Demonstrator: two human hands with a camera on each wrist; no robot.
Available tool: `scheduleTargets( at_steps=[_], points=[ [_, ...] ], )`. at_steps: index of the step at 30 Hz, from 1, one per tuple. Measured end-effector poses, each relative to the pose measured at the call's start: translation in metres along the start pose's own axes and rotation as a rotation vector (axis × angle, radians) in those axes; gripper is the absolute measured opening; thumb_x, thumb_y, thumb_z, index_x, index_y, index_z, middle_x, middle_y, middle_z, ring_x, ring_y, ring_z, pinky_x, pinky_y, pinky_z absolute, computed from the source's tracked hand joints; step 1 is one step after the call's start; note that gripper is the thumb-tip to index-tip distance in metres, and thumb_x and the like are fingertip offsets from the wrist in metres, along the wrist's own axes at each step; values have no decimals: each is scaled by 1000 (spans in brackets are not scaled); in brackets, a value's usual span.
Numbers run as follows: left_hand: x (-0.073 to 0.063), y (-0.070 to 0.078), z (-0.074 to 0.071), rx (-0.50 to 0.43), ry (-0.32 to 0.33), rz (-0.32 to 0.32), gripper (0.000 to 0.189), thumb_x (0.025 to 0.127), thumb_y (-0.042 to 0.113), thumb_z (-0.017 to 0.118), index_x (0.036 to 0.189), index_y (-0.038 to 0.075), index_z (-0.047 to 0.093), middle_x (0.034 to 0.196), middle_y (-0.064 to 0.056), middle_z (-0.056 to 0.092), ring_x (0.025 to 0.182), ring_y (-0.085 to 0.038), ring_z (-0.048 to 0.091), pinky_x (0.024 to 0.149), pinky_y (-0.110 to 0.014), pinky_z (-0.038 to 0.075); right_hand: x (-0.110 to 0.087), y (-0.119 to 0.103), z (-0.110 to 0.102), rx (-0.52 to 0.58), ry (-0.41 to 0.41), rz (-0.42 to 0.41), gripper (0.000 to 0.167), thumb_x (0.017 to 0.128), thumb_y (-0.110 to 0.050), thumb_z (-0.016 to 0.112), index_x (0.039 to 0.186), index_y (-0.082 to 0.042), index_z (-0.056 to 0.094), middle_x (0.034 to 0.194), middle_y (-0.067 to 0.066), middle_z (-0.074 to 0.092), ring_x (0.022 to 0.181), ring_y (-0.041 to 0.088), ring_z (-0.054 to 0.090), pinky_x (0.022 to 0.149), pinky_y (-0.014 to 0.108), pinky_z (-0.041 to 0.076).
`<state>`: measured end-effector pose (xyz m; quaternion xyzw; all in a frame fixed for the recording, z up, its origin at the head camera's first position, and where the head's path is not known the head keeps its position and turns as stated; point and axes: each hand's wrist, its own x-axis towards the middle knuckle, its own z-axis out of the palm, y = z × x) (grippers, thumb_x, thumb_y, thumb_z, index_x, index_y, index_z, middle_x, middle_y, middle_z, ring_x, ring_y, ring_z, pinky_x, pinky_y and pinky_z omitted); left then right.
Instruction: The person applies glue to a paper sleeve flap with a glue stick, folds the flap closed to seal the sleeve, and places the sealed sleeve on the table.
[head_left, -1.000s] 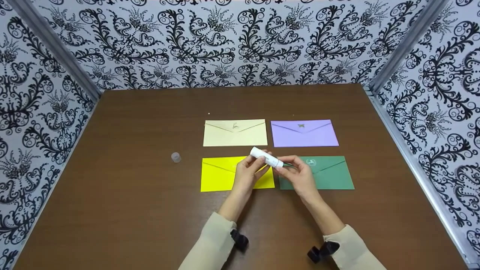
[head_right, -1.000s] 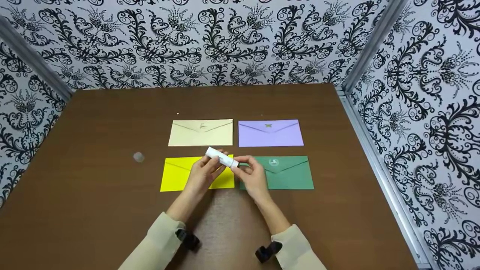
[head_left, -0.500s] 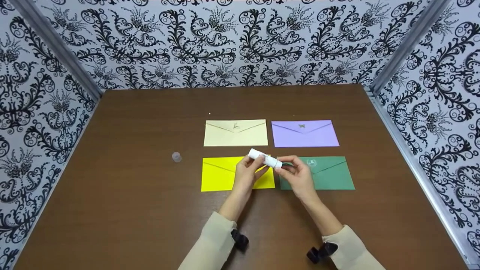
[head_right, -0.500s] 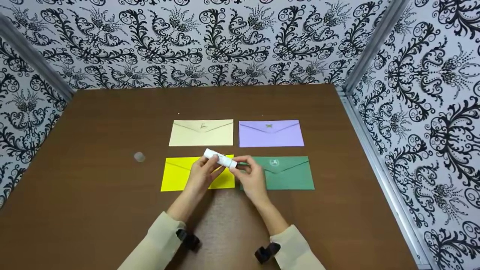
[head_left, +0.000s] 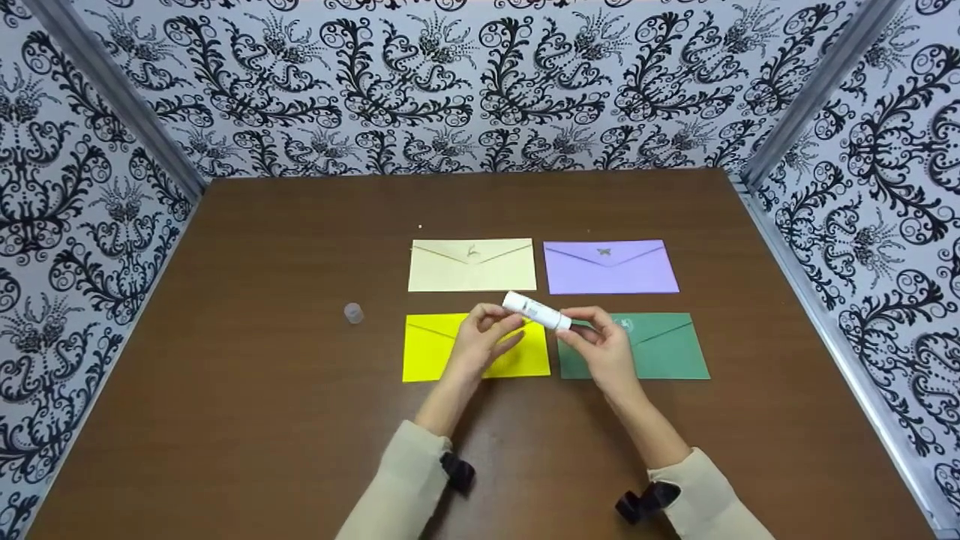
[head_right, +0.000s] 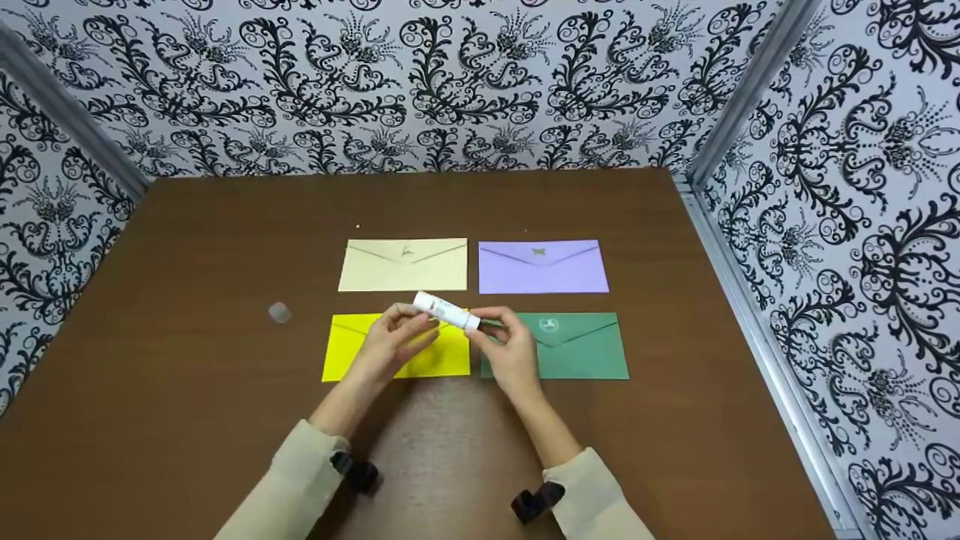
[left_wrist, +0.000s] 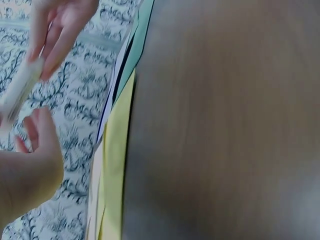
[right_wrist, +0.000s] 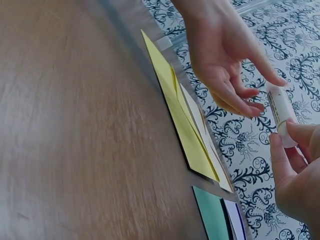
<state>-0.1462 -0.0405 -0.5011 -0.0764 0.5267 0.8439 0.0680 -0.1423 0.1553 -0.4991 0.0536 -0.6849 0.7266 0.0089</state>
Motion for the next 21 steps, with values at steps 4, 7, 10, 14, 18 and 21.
scheduleTargets(
  at_steps=[4, 7, 10, 14, 18, 21],
  points=[
    [3, 16, -22, 144, 7, 103, 19, 90, -2, 68, 106, -4, 59, 99, -4, 70, 87, -10, 68, 80, -22, 60, 1, -1, -2, 33, 28, 29, 31, 87, 11, 68, 117, 12, 60, 108, 0, 68, 93, 16, 72, 80, 24, 62],
    [5, 30, -40, 331, 38, 237, 22, 88, -3, 70, 107, -10, 61, 100, -13, 72, 85, -6, 66, 75, -16, 55, 1, -2, -4, 48, 39, 46, 32, 86, 12, 68, 118, 13, 60, 108, 0, 68, 91, 15, 72, 81, 24, 61],
    [8, 46, -57, 537, 73, 345, 21, 87, -3, 71, 105, -11, 64, 103, -22, 71, 89, -11, 67, 81, -18, 55, 1, -2, -4, 47, 47, 55, 33, 86, 12, 68, 118, 14, 59, 108, 1, 68, 91, 14, 71, 82, 23, 61],
    [7, 69, -77, 786, 142, 376, 19, 88, 2, 73, 104, -4, 68, 108, -21, 72, 98, -27, 71, 90, -32, 58, 1, -2, -5, 38, 45, 53, 34, 85, 12, 69, 118, 15, 58, 108, 1, 68, 90, 13, 71, 81, 22, 61],
    [4, 90, -97, 1087, 227, 316, 21, 91, 12, 73, 111, 6, 70, 113, -13, 72, 105, -30, 68, 93, -42, 56, 1, -2, -5, 40, 39, 53, 34, 86, 12, 69, 118, 15, 58, 108, 1, 68, 90, 13, 71, 82, 22, 61],
    [4, 98, -112, 1351, 260, 273, 24, 93, 17, 71, 116, 11, 70, 120, -12, 69, 109, -32, 66, 91, -47, 55, 1, -3, -6, 40, 42, 58, 34, 86, 11, 69, 118, 15, 58, 108, 0, 68, 90, 13, 71, 83, 22, 60]
  ],
)
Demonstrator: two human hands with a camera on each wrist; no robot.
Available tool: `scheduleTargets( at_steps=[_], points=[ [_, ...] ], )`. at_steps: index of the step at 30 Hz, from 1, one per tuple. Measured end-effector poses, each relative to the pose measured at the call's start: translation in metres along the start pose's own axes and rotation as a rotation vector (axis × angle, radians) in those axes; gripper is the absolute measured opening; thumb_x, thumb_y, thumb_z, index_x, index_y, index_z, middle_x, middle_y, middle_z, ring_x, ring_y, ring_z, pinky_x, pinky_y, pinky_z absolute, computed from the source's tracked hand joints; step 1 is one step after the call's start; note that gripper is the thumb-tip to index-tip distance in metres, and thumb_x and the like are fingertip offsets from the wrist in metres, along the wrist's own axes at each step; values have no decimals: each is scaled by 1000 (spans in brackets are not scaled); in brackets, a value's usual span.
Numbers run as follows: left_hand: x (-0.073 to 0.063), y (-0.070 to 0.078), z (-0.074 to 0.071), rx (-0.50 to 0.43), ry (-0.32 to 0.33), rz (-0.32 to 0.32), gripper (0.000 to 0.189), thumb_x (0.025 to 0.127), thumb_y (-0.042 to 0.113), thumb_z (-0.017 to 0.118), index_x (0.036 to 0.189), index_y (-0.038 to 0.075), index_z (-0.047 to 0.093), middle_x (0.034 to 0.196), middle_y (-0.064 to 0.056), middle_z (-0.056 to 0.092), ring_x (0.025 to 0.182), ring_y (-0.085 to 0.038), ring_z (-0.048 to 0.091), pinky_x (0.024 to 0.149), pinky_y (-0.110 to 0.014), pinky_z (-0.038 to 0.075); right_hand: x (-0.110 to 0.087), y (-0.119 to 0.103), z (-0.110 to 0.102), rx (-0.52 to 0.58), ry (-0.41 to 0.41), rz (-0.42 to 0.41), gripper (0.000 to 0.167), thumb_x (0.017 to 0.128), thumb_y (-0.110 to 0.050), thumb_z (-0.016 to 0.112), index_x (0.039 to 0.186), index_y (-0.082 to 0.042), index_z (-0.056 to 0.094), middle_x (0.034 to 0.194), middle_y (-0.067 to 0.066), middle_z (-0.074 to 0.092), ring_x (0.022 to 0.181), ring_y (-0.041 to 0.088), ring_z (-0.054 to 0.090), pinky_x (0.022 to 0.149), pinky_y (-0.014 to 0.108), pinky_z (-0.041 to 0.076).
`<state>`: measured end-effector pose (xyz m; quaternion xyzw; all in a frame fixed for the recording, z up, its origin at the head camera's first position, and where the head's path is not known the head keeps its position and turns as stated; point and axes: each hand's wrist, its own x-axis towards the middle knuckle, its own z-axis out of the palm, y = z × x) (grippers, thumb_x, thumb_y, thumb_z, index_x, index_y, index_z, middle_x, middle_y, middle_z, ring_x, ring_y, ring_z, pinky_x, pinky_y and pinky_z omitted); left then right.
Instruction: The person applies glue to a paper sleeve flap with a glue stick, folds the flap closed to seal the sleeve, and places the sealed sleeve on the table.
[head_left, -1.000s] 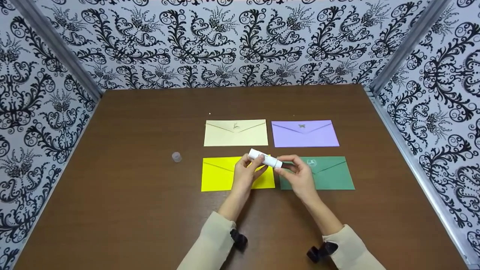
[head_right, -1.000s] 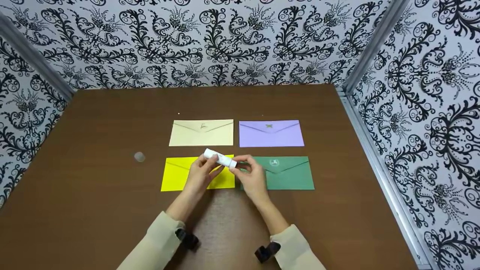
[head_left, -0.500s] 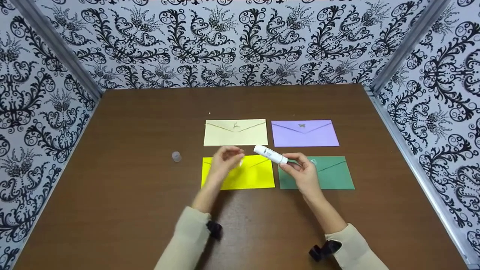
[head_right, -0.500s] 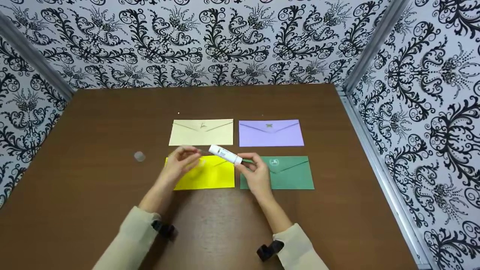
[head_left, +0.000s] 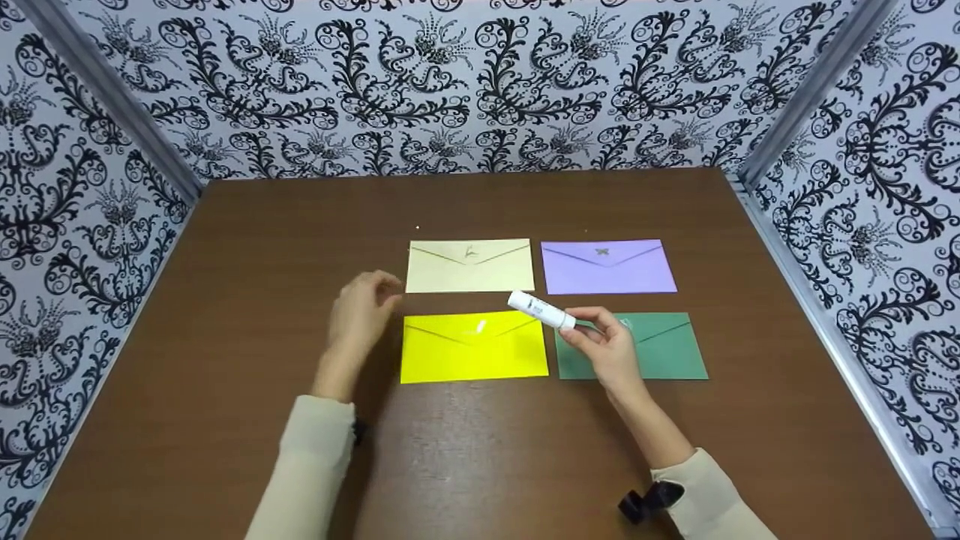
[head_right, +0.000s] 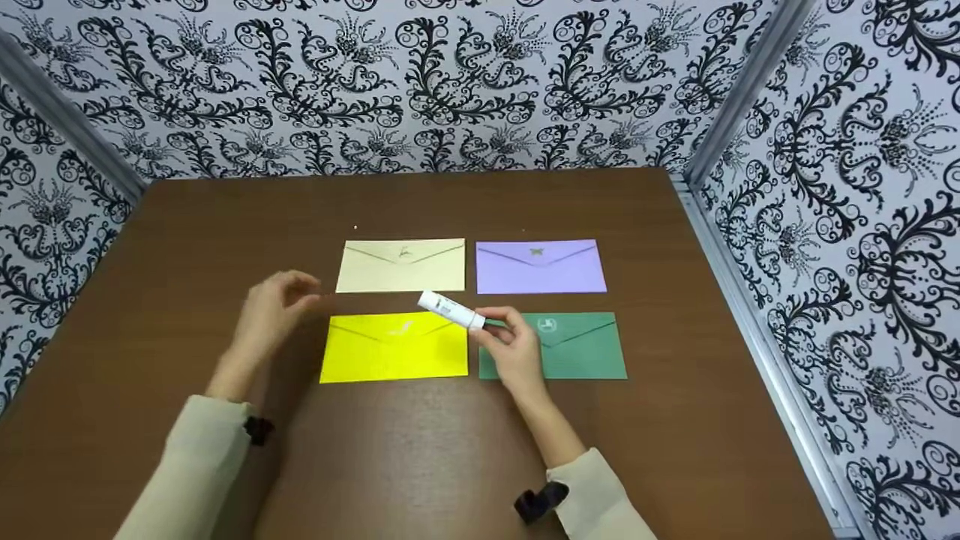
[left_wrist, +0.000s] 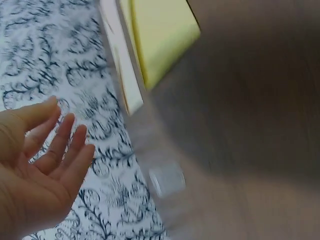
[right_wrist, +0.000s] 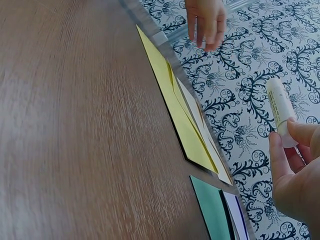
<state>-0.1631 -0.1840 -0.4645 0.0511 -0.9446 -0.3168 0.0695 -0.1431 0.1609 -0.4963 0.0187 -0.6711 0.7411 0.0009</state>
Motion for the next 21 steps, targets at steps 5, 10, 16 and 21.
scheduleTargets(
  at_steps=[5, 10, 16, 21],
  points=[
    [4, -22, -5, 250, -20, -18, 30, 93, 14, 70, 123, 11, 69, 130, -16, 65, 116, -39, 64, 91, -51, 57, -1, 0, 0, 10, 2, 19, 33, 87, 11, 68, 118, 13, 59, 107, 0, 69, 89, 14, 71, 82, 22, 61],
    [5, -40, -4, 321, -69, -66, 32, 94, 9, 68, 126, 8, 67, 130, -19, 63, 116, -42, 62, 90, -53, 57, -1, 1, -1, 13, -4, 19, 32, 87, 11, 67, 119, 12, 60, 105, -2, 69, 88, 13, 71, 81, 22, 61],
    [2, -52, -4, 318, -94, -83, 27, 96, 8, 63, 122, 5, 69, 119, -22, 67, 106, -44, 66, 86, -54, 58, -1, 1, -1, 16, -12, 7, 34, 87, 10, 68, 119, 13, 59, 105, -3, 70, 88, 13, 71, 81, 22, 61],
    [1, -36, -9, 192, -58, -67, 27, 96, 16, 67, 122, 8, 69, 122, -19, 68, 109, -43, 65, 90, -55, 56, 0, 0, -1, 19, -14, -3, 33, 87, 10, 67, 119, 14, 58, 106, -1, 69, 88, 14, 70, 82, 22, 61]
  ],
)
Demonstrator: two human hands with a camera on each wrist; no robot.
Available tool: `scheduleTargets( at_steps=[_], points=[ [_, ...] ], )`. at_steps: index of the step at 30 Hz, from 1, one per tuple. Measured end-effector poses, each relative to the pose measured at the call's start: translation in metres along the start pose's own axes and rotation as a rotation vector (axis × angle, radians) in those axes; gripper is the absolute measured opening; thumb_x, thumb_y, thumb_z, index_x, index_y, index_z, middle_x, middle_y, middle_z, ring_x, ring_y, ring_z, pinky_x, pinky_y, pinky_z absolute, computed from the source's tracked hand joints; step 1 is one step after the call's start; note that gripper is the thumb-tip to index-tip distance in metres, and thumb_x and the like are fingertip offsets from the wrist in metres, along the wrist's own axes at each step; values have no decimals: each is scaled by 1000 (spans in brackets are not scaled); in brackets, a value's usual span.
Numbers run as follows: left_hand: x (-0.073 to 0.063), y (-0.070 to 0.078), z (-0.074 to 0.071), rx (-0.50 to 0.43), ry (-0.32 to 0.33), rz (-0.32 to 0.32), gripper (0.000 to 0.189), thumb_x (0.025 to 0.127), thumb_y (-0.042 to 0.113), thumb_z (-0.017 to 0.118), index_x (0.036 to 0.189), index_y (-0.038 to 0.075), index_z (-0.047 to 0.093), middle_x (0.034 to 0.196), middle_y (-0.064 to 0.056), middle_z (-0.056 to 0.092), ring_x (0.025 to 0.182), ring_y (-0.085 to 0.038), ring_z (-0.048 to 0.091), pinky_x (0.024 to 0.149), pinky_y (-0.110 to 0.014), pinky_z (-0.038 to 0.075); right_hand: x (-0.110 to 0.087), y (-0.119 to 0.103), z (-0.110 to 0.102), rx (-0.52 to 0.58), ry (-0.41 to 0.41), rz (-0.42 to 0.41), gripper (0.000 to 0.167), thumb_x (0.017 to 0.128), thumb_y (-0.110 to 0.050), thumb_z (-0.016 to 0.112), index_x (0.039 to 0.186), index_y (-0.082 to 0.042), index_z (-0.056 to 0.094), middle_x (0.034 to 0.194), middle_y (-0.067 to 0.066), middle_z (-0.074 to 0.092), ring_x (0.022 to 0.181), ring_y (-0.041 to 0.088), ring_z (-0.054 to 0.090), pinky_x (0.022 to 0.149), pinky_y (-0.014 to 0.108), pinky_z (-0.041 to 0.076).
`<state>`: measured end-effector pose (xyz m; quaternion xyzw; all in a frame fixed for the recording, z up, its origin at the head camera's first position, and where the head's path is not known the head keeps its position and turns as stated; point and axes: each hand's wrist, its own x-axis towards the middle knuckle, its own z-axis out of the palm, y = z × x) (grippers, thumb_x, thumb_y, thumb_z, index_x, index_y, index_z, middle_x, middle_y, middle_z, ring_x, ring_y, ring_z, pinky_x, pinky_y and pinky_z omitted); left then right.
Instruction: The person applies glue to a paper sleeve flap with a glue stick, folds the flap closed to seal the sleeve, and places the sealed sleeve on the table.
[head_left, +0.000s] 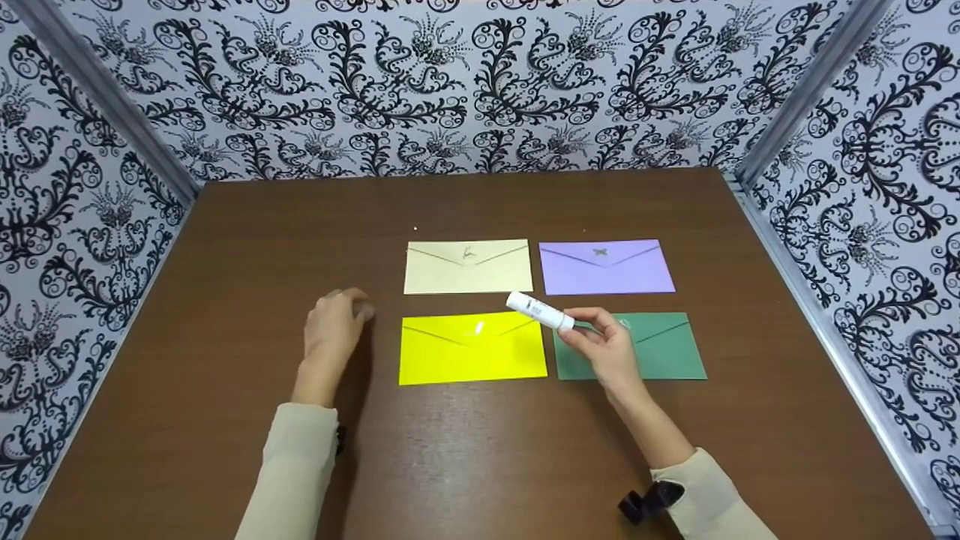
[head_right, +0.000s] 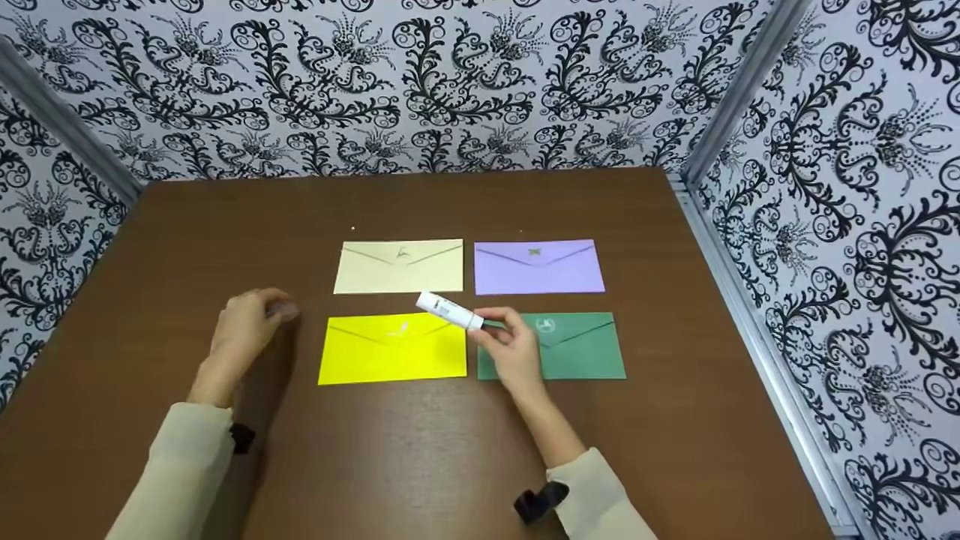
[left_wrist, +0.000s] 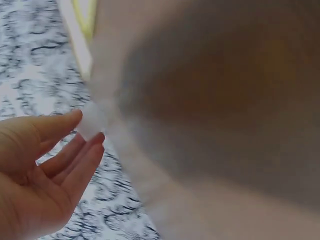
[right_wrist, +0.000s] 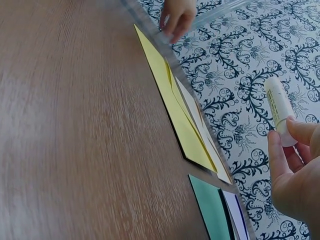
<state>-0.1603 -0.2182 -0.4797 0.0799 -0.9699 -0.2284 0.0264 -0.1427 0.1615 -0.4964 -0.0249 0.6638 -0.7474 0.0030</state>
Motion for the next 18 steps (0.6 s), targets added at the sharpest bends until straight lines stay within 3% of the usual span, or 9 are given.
scheduleTargets(
  at_steps=[4, 10, 14, 18],
  points=[
    [-3, 26, -10, -170, 15, 42, 26, 95, 14, 67, 122, 12, 70, 126, -14, 68, 112, -36, 65, 93, -50, 56, 0, -2, 2, 15, -7, 1, 33, 88, 11, 66, 120, 14, 58, 107, 0, 69, 88, 14, 70, 82, 23, 61],
    [-10, 62, -19, -454, 19, 143, 27, 92, 8, 70, 120, 8, 70, 121, -13, 71, 111, -29, 68, 99, -42, 56, 0, -4, 6, 9, -14, 20, 33, 88, 11, 67, 120, 13, 59, 110, 1, 68, 90, 16, 71, 83, 25, 61],
    [-13, 80, -14, -643, -15, 226, 26, 89, 4, 72, 116, 5, 72, 116, -13, 72, 108, -28, 70, 97, -40, 57, 0, -6, 8, -1, -16, 28, 32, 88, 9, 67, 119, 10, 60, 111, 3, 67, 92, 19, 71, 83, 25, 61],
    [-16, 93, -2, -743, -73, 295, 26, 87, 5, 75, 114, 6, 73, 114, -13, 73, 102, -28, 71, 92, -38, 60, 0, -7, 10, -9, -28, 39, 32, 89, 9, 67, 120, 9, 61, 111, 3, 67, 92, 18, 70, 83, 25, 61]
  ],
)
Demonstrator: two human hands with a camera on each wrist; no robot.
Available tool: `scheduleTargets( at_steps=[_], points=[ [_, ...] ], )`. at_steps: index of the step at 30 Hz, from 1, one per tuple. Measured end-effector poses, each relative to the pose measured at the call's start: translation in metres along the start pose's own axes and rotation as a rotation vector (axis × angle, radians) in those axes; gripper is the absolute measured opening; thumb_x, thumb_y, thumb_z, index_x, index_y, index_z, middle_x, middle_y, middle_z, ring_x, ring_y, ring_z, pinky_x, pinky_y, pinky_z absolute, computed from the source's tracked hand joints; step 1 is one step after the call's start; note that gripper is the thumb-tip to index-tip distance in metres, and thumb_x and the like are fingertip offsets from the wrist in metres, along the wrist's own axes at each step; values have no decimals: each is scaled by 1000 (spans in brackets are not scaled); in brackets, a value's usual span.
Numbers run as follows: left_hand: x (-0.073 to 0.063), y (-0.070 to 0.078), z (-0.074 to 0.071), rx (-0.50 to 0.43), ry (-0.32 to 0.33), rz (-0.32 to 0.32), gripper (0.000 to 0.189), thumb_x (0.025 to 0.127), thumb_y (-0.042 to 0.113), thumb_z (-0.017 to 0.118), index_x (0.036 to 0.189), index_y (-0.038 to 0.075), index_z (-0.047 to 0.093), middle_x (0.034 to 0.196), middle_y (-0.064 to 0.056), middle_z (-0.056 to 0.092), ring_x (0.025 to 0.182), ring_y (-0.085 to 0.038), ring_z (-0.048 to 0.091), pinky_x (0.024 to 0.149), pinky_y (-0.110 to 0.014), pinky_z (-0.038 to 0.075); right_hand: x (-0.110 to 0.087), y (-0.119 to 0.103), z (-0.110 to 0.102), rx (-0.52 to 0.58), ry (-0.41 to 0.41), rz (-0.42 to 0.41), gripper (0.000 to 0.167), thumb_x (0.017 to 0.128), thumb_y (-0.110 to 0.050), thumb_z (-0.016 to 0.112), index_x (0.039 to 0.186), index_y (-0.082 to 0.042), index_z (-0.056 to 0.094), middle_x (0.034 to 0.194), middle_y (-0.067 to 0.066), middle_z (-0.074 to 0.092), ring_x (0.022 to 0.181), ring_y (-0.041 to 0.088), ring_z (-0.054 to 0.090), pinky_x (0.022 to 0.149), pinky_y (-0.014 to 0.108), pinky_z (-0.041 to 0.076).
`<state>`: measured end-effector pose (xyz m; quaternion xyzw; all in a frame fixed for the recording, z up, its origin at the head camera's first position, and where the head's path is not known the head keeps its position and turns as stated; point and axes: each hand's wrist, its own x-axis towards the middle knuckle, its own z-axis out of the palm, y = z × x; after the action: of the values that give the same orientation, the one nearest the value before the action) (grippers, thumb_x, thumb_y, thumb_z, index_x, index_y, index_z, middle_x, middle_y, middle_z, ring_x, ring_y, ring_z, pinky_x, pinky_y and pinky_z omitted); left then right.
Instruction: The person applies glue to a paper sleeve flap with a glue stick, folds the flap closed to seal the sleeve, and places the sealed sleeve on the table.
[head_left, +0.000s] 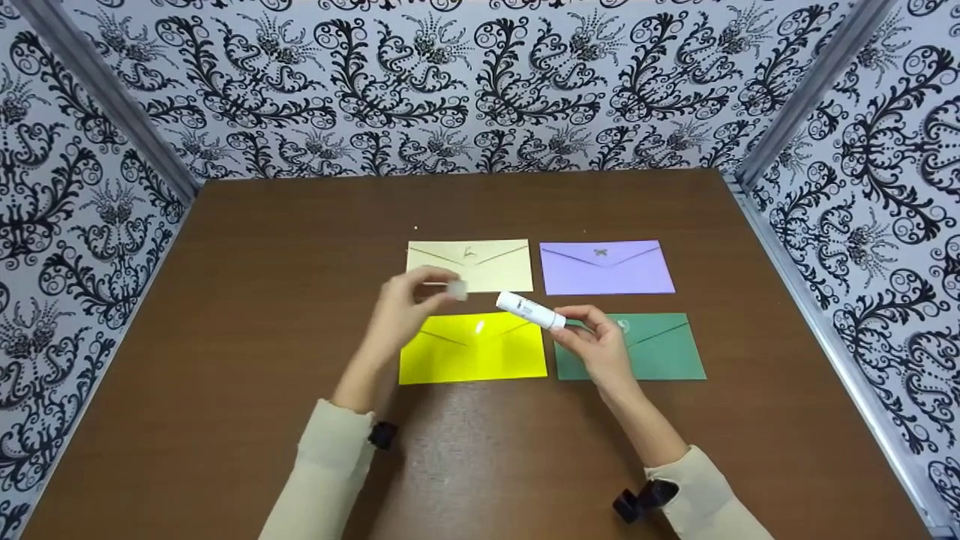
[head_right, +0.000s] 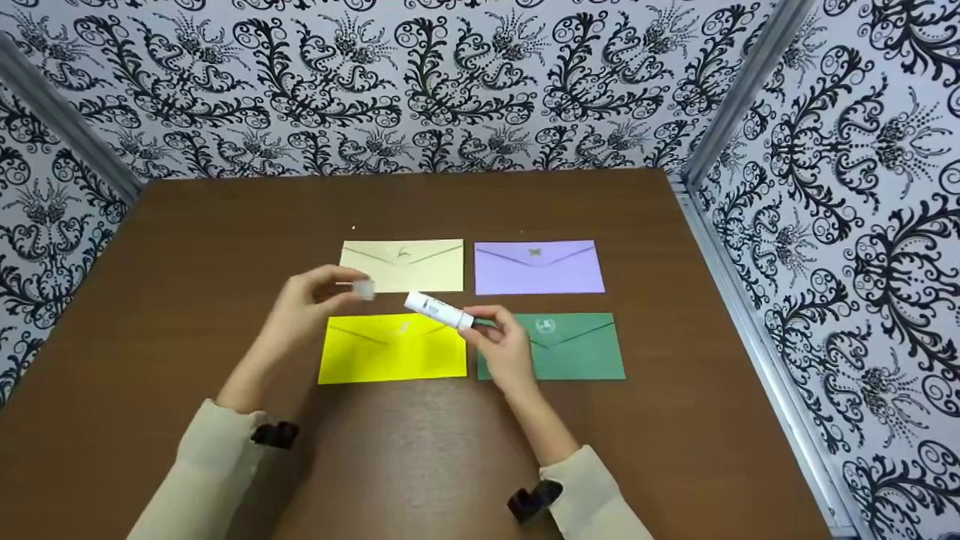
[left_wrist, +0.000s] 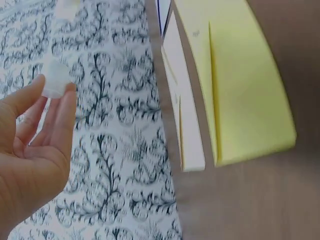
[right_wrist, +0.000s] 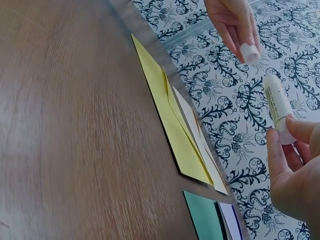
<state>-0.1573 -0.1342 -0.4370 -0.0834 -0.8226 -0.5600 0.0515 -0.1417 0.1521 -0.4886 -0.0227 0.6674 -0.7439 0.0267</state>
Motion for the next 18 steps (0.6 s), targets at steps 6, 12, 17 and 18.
scheduleTargets(
  at_steps=[6, 12, 17, 18],
  points=[
    [-2, -2, 25, -126, -107, 37, 26, 88, 5, 73, 114, 3, 73, 115, -16, 73, 102, -27, 72, 90, -30, 60, -2, 1, 2, 8, -29, 7, 32, 88, 10, 67, 120, 12, 59, 108, 1, 69, 92, 13, 70, 83, 26, 61],
    [-4, -5, 35, -209, -135, 23, 27, 89, 6, 73, 115, 3, 73, 115, -14, 73, 100, -22, 72, 89, -26, 60, -4, 1, -2, 13, -28, 0, 33, 89, 11, 65, 120, 13, 59, 107, -1, 70, 93, 13, 72, 84, 28, 61],
    [-5, -6, 38, -256, -117, 31, 27, 89, 6, 73, 115, 4, 73, 116, -14, 73, 100, -19, 72, 88, -24, 59, -6, -4, -3, 12, -26, -35, 33, 88, 12, 66, 119, 13, 60, 109, 0, 70, 92, 14, 72, 84, 28, 61],
    [-6, -6, 39, -261, -113, 33, 27, 88, 6, 73, 115, 3, 73, 116, -14, 73, 100, -19, 72, 88, -24, 59, -6, -5, -4, 4, -29, -40, 32, 87, 11, 67, 119, 13, 60, 109, 0, 71, 92, 14, 72, 83, 28, 61]
  ],
)
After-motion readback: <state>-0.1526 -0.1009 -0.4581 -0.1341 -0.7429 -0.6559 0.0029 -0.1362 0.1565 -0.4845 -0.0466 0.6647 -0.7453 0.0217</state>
